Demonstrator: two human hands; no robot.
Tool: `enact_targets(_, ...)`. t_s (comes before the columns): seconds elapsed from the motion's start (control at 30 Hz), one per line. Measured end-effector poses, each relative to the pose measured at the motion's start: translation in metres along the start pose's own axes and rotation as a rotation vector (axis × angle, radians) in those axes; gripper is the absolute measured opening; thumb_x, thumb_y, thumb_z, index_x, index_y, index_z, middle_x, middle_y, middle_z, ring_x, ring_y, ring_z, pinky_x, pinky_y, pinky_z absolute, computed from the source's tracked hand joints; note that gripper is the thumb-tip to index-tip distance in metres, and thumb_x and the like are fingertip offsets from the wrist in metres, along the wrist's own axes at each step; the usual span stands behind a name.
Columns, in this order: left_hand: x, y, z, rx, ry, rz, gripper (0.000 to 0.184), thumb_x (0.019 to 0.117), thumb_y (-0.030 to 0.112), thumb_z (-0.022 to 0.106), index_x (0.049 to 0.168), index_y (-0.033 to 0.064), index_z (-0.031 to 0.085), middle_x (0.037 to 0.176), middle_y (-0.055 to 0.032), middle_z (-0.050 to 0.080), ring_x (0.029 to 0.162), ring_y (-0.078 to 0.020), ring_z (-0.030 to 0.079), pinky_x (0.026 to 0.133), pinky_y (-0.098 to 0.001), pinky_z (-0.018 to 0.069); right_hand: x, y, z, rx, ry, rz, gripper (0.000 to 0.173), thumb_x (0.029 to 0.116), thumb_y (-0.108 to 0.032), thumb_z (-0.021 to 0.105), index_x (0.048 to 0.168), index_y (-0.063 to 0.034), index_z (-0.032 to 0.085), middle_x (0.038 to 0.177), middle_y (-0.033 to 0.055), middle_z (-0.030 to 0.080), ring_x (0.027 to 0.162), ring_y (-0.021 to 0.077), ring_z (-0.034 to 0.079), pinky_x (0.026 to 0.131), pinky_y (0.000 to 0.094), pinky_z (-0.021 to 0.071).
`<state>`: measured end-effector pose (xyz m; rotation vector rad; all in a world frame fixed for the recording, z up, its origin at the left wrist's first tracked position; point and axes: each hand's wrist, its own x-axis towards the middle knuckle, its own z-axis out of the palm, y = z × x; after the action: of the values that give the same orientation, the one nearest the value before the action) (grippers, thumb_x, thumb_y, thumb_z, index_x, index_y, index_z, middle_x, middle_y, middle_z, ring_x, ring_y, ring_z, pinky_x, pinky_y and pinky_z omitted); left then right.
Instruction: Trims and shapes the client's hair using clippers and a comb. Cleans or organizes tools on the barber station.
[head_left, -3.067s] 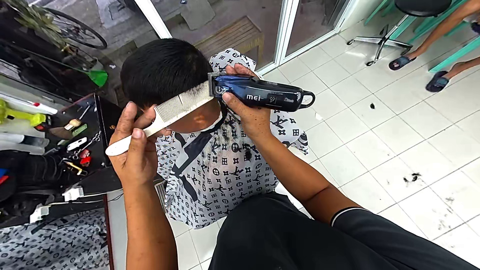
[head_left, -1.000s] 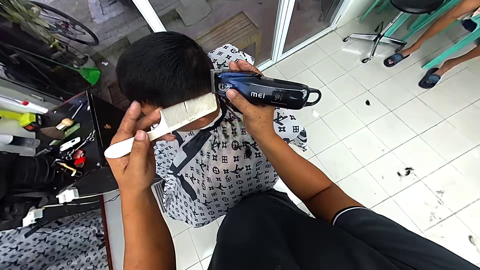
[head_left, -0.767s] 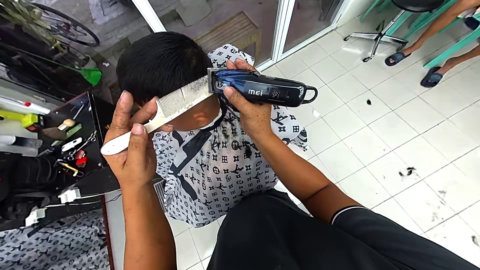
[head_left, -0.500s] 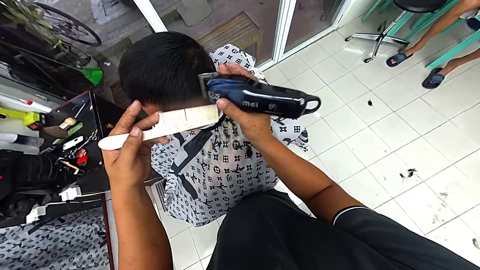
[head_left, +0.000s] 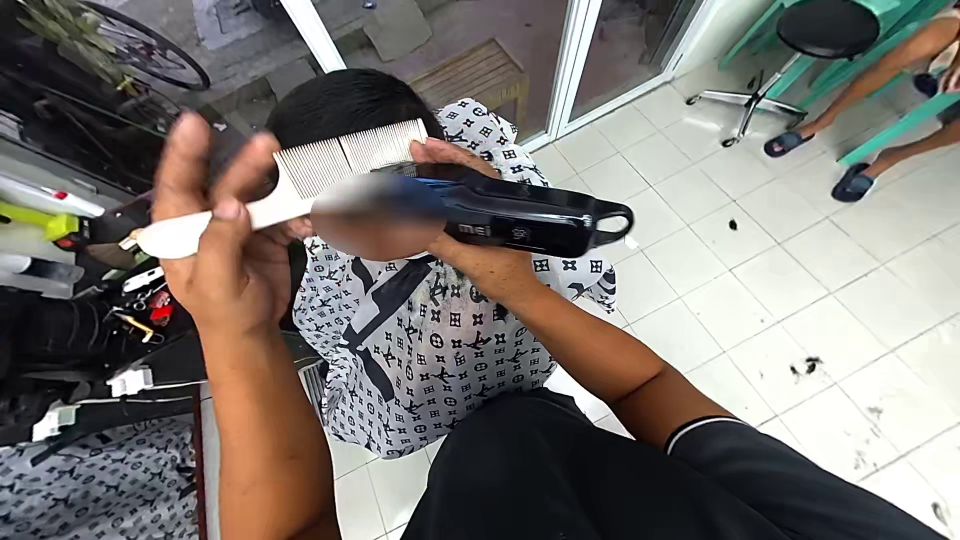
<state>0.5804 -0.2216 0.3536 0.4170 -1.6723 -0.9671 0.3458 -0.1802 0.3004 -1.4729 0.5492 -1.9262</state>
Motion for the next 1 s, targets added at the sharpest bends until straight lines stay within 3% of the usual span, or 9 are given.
enact_targets(0.13, 0.063, 0.023, 0.01, 0.028, 0.189, -0.153, 0.022, 0.1077, 0.015, 0.032, 0.124, 0.0152, 0.046, 0.108, 0.0021, 0.075, 0.088, -0.0107, 0.071, 0.077, -0.0264, 0.0587, -0.003, -0.002, -0.021, -0.005, 0.063, -0.114, 0.057, 0.0864, -0.005, 0.078, 0.136, 0.0102, 0.054, 0.137, 0.0177, 0.063, 0.13, 0.024, 0.059, 0.112, 0.0404, 0.0489)
enact_targets(0.23, 0.112, 0.027, 0.026, 0.013, 0.252, -0.463, 0.02, 0.1089, 0.008, 0.039, 0.103, 0.0073, 0.058, 0.093, -0.0041, 0.076, 0.09, -0.0149, 0.075, 0.084, -0.0283, 0.0612, -0.008, -0.014, -0.033, -0.004, 0.079, -0.097, 0.058, 0.0894, -0.006, 0.076, 0.141, 0.0039, 0.051, 0.143, 0.0147, 0.059, 0.136, 0.0261, 0.055, 0.114, 0.0429, 0.0473)
enact_targets(0.33, 0.13, 0.027, 0.019, 0.125, 0.19, -0.703, 0.019, 0.1101, 0.018, 0.042, 0.108, 0.0098, 0.059, 0.096, -0.0016, 0.076, 0.085, -0.0096, 0.074, 0.077, -0.0214, 0.0592, -0.012, -0.024, -0.05, -0.096, 0.092, -0.109, 0.063, 0.0902, -0.01, 0.077, 0.144, 0.0023, 0.047, 0.144, 0.013, 0.058, 0.133, 0.0256, 0.057, 0.111, 0.0434, 0.0502)
enact_targets(0.47, 0.093, 0.04, -0.024, 0.322, 0.084, -0.785, 0.031, 0.1091, 0.042, 0.043, 0.117, 0.0176, 0.059, 0.091, 0.0059, 0.075, 0.076, -0.0058, 0.073, 0.066, -0.0202, 0.0597, -0.022, -0.027, -0.074, -0.154, 0.159, -0.122, 0.063, 0.0893, -0.01, 0.078, 0.143, 0.0022, 0.047, 0.142, 0.0132, 0.06, 0.133, 0.0266, 0.057, 0.113, 0.0445, 0.0486)
enact_targets(0.57, 0.052, 0.047, -0.035, 0.313, 0.076, -0.716, 0.026, 0.1105, 0.038, 0.039, 0.111, 0.0206, 0.058, 0.085, 0.0059, 0.076, 0.07, -0.0075, 0.074, 0.061, -0.0229, 0.0624, -0.021, -0.022, -0.075, -0.127, 0.175, -0.107, 0.061, 0.0889, -0.009, 0.077, 0.142, 0.0011, 0.049, 0.141, 0.0097, 0.061, 0.133, 0.0216, 0.057, 0.113, 0.0405, 0.0481)
enact_targets(0.7, 0.015, 0.032, 0.019, 0.03, 0.374, -0.413, 0.033, 0.1134, 0.036, 0.024, 0.117, 0.0196, 0.053, 0.094, 0.0045, 0.077, 0.079, -0.0087, 0.075, 0.068, -0.0219, 0.0617, -0.012, -0.007, -0.054, -0.042, 0.177, -0.119, 0.062, 0.0856, -0.008, 0.079, 0.138, 0.0056, 0.051, 0.137, 0.0121, 0.063, 0.13, 0.0203, 0.059, 0.111, 0.0391, 0.0495)
enact_targets(0.83, -0.044, 0.004, 0.021, 0.005, 0.336, -0.263, 0.014, 0.1081, 0.026, 0.043, 0.118, 0.0269, 0.052, 0.093, 0.0105, 0.072, 0.075, -0.0048, 0.069, 0.068, -0.0209, 0.0581, -0.011, 0.0, -0.047, -0.032, 0.13, -0.099, 0.062, 0.0853, -0.007, 0.08, 0.137, 0.0088, 0.049, 0.138, 0.0162, 0.062, 0.132, 0.023, 0.058, 0.114, 0.0403, 0.047)
enact_targets(0.93, -0.081, -0.008, 0.01, -0.122, 0.157, -0.312, 0.025, 0.1042, 0.034, 0.057, 0.128, 0.0264, 0.058, 0.128, 0.0036, 0.068, 0.089, -0.0072, 0.071, 0.072, -0.0202, 0.0594, -0.015, 0.009, -0.045, -0.064, 0.144, -0.074, 0.063, 0.0837, -0.007, 0.08, 0.137, 0.0104, 0.05, 0.135, 0.0167, 0.064, 0.129, 0.0225, 0.061, 0.111, 0.0392, 0.0495)
enact_targets(1.0, -0.089, -0.017, 0.012, -0.17, 0.133, -0.335, 0.03, 0.1032, 0.032, 0.06, 0.131, 0.0205, 0.062, 0.135, -0.0014, 0.066, 0.1, -0.0119, 0.072, 0.082, -0.0258, 0.0615, -0.017, 0.018, -0.04, -0.033, 0.16, -0.06, 0.062, 0.0834, -0.005, 0.08, 0.136, 0.0114, 0.051, 0.134, 0.0189, 0.064, 0.129, 0.0246, 0.061, 0.111, 0.0409, 0.0497)
